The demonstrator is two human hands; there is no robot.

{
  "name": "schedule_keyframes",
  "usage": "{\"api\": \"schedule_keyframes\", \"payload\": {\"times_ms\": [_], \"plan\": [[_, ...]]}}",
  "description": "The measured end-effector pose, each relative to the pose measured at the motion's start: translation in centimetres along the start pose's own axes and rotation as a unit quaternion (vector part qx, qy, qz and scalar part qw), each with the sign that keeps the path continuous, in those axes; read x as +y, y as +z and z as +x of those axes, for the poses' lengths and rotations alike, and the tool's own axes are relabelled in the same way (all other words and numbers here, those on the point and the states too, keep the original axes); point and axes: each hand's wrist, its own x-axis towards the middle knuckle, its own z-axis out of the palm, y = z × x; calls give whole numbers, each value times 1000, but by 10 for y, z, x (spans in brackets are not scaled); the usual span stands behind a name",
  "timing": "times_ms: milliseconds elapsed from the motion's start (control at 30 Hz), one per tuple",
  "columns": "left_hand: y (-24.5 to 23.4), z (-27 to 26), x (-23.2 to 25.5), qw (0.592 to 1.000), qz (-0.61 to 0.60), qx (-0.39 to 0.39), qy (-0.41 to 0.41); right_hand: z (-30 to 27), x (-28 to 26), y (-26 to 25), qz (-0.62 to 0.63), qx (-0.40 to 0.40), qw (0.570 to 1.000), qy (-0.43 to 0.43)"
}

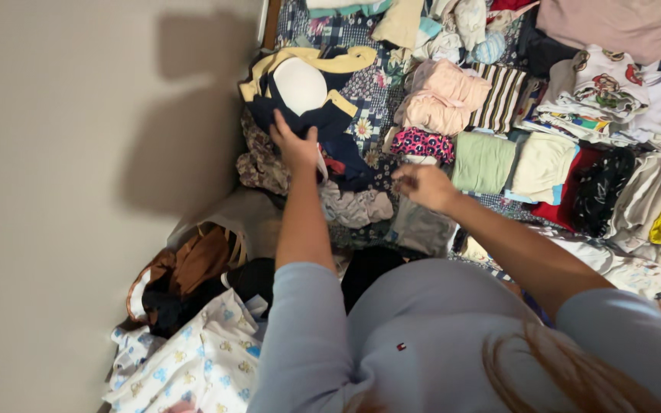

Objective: The person picks up, smooths out, and folds various small clothing items, including baby onesies and undergarments, by hand. The folded items are placed in organized piles on a bed.

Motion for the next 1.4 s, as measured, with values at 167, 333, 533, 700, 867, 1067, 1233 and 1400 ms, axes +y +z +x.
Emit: {"api": "schedule_keyframes", "payload": {"times_ms": [167,333,533,700,867,1067,1233,1400], "plan": [[30,29,-72,938,180,-248,-164,-7,8,6,14,-10,1000,20],[45,31,-85,996,55,-12,-66,-13,4,-4,15,-30,998,54],[39,61,-65,913,-242,-30,-326,-12,-3,-4,40,-39,997,61],[8,71,-38,891,-178,-92,-408,-15,-2,4,58,-43,995,64],[19,84,-46,885,-190,-79,-418,-22,-7,2,55,-33,998,5],[43,90,-63,925,-240,-10,-295,-29,-12,-5,31,-58,995,80],[54,88,-63,907,-304,-88,-279,-33,-6,-7,79,-35,994,72],[36,90,-70,879,-380,67,-280,-32,2,-8,90,-44,992,81]]}}
